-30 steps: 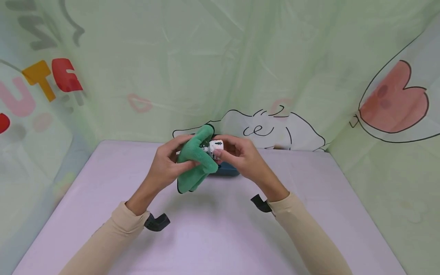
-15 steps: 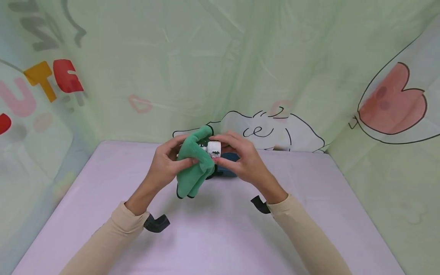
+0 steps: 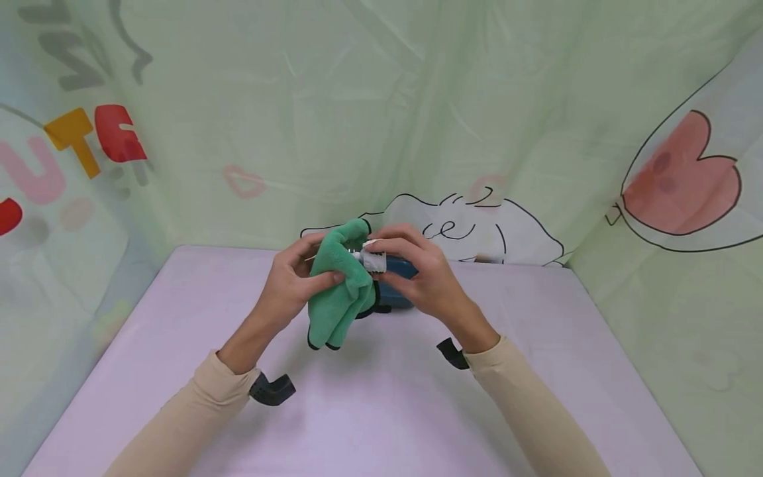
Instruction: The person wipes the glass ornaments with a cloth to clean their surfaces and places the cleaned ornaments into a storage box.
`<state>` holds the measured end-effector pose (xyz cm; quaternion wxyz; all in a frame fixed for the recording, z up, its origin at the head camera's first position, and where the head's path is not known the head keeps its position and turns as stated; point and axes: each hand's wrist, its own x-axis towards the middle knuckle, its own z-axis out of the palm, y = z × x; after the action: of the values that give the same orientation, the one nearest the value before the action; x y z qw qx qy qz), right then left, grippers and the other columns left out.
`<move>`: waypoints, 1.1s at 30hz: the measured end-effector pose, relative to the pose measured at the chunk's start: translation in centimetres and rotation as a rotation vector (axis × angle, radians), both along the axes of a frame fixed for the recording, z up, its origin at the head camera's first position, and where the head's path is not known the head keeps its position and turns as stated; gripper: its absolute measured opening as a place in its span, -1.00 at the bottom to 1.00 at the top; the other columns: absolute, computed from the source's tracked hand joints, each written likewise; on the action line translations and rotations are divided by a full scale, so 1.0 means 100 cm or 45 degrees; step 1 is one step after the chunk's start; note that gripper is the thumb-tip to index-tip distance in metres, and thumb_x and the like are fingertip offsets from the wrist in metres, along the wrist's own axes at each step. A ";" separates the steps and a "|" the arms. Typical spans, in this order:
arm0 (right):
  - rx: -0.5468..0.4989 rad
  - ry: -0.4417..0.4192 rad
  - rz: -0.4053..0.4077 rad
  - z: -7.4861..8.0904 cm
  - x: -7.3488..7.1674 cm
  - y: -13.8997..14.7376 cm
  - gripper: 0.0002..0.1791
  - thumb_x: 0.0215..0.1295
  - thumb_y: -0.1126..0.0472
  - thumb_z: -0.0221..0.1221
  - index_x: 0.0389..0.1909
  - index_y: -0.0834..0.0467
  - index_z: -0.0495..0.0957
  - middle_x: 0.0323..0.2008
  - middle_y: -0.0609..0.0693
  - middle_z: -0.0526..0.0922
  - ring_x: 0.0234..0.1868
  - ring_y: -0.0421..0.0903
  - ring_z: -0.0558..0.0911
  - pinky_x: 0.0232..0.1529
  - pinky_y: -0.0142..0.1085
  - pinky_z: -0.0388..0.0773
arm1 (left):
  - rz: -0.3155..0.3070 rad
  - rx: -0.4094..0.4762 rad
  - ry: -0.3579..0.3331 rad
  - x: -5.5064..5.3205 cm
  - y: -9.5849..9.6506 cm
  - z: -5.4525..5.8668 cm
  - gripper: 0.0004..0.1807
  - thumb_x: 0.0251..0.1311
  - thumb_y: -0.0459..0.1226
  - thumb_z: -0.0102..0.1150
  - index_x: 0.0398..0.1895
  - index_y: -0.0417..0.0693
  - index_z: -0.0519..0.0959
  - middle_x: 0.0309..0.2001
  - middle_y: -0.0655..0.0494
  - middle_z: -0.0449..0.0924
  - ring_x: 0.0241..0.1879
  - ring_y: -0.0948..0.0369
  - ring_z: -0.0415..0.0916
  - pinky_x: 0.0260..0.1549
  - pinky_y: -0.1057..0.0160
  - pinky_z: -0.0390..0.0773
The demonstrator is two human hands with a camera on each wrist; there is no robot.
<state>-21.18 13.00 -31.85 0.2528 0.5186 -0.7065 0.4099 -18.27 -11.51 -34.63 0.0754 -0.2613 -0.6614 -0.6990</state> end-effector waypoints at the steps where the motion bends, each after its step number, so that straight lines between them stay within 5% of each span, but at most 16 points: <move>1: 0.000 0.020 -0.005 0.000 -0.001 0.000 -0.46 0.02 0.60 0.42 0.06 0.23 0.61 0.06 0.18 0.57 0.10 0.06 0.59 0.09 -0.36 0.60 | 0.000 -0.004 -0.004 0.000 0.000 0.000 -0.36 0.17 -0.46 0.39 0.35 -0.11 0.48 0.19 -0.04 0.55 0.07 0.03 0.61 0.01 0.18 0.67; 7: 0.004 0.031 -0.001 0.000 -0.001 0.003 -0.47 0.01 0.53 0.47 0.05 0.21 0.63 0.05 0.15 0.59 0.10 0.04 0.60 0.08 -0.35 0.58 | -0.013 -0.014 -0.008 0.000 0.001 0.000 -0.36 0.17 -0.45 0.39 0.36 -0.15 0.48 0.17 -0.04 0.58 0.05 0.06 0.61 -0.01 0.20 0.67; 20: 0.054 -0.290 -0.010 0.003 0.007 0.004 -0.42 0.10 0.43 0.46 0.20 0.24 0.59 0.01 0.08 0.63 -0.08 -0.09 0.69 -0.02 -0.29 0.69 | 0.001 -0.068 0.124 0.004 -0.001 -0.001 -0.33 0.14 -0.48 0.43 0.36 -0.20 0.47 0.09 -0.11 0.60 -0.02 0.13 0.65 -0.07 0.16 0.71; 33: 0.096 -0.462 -0.071 0.004 0.008 0.003 -0.67 0.36 0.36 0.28 0.13 0.23 0.62 -0.21 0.01 0.71 -0.36 -0.16 0.73 -0.25 -0.24 0.73 | 0.009 -0.108 0.224 0.005 0.000 -0.002 -0.34 0.11 -0.55 0.41 0.33 -0.22 0.49 0.06 -0.17 0.63 -0.04 0.15 0.68 -0.11 0.15 0.73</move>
<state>-20.35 13.28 -31.46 0.1129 0.4257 -0.7694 0.4626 -17.78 -11.52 -34.87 0.1244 -0.3223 -0.6821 -0.6445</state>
